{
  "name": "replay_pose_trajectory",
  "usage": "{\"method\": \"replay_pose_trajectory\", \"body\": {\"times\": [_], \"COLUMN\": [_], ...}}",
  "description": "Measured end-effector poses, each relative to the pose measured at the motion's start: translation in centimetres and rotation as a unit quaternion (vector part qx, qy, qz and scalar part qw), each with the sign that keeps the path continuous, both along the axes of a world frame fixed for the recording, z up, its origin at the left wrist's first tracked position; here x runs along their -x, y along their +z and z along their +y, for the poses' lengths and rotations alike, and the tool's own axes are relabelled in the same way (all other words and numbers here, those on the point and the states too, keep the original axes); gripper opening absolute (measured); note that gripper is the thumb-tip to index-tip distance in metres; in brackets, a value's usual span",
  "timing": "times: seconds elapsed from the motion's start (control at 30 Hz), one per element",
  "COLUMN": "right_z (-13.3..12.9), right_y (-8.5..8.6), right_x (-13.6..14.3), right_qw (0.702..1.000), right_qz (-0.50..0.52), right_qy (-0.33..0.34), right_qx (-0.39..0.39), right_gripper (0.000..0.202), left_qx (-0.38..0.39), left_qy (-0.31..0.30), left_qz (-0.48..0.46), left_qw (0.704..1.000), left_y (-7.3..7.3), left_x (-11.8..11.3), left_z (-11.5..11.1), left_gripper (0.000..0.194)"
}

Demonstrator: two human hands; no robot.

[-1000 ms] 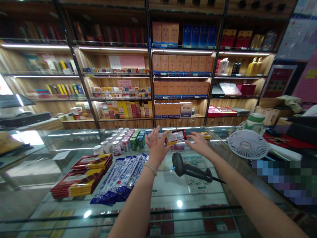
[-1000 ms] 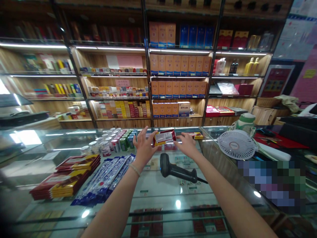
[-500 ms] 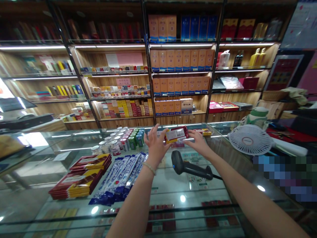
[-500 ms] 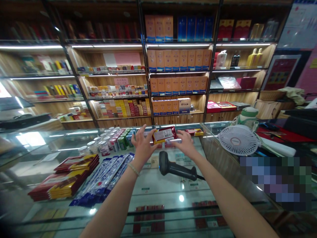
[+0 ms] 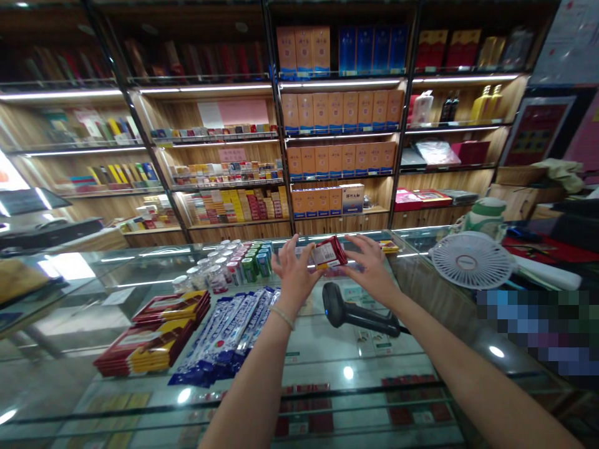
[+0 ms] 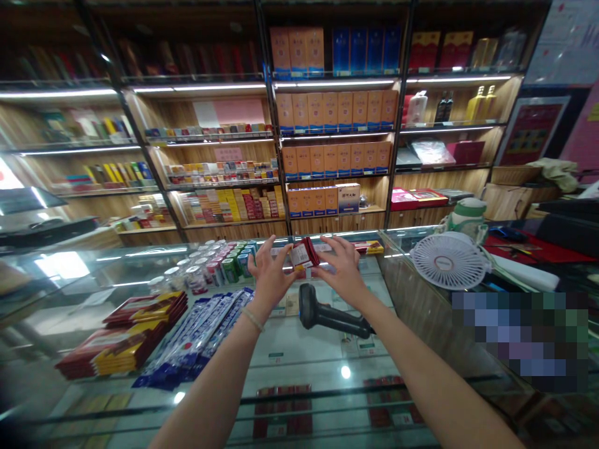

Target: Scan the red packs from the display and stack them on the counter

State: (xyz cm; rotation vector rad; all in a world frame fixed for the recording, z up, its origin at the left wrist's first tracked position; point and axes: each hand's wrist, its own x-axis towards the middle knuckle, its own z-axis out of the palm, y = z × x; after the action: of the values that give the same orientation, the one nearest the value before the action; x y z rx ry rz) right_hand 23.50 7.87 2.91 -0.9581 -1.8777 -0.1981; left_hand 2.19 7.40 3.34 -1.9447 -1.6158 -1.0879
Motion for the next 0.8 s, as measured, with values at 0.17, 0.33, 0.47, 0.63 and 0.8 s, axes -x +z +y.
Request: {"method": "replay_pose_trajectory", "body": {"times": [0.17, 0.33, 0.47, 0.63, 0.8], "right_z": [-0.3, -0.8, -1.1, -1.2, -1.4], "right_y": [0.2, 0.6, 0.9, 1.0, 1.1], "right_x": [0.0, -0.4, -0.7, -0.6, -0.5], "right_qw": [1.000, 0.999, 0.997, 0.996, 0.999], "right_qz": [-0.010, -0.052, -0.081, -0.076, -0.029], "right_qy": [-0.011, -0.008, 0.014, 0.028, -0.022], "right_qx": [-0.002, -0.005, -0.005, -0.025, -0.032], "right_gripper": [0.043, 0.073, 0.075, 0.072, 0.067], "left_qx": [-0.005, -0.020, -0.030, -0.025, -0.016], "left_qy": [-0.025, -0.052, -0.057, -0.055, -0.051], "left_qz": [0.019, 0.051, 0.070, 0.087, 0.098], "left_qw": [0.999, 0.997, 0.995, 0.994, 0.994], "left_y": [0.1, 0.4, 0.6, 0.7, 0.9], "left_x": [-0.1, -0.2, -0.3, -0.4, -0.5], "left_z": [-0.1, -0.5, -0.8, -0.9, -1.0], "left_gripper": [0.065, 0.066, 0.064, 0.066, 0.079]}}
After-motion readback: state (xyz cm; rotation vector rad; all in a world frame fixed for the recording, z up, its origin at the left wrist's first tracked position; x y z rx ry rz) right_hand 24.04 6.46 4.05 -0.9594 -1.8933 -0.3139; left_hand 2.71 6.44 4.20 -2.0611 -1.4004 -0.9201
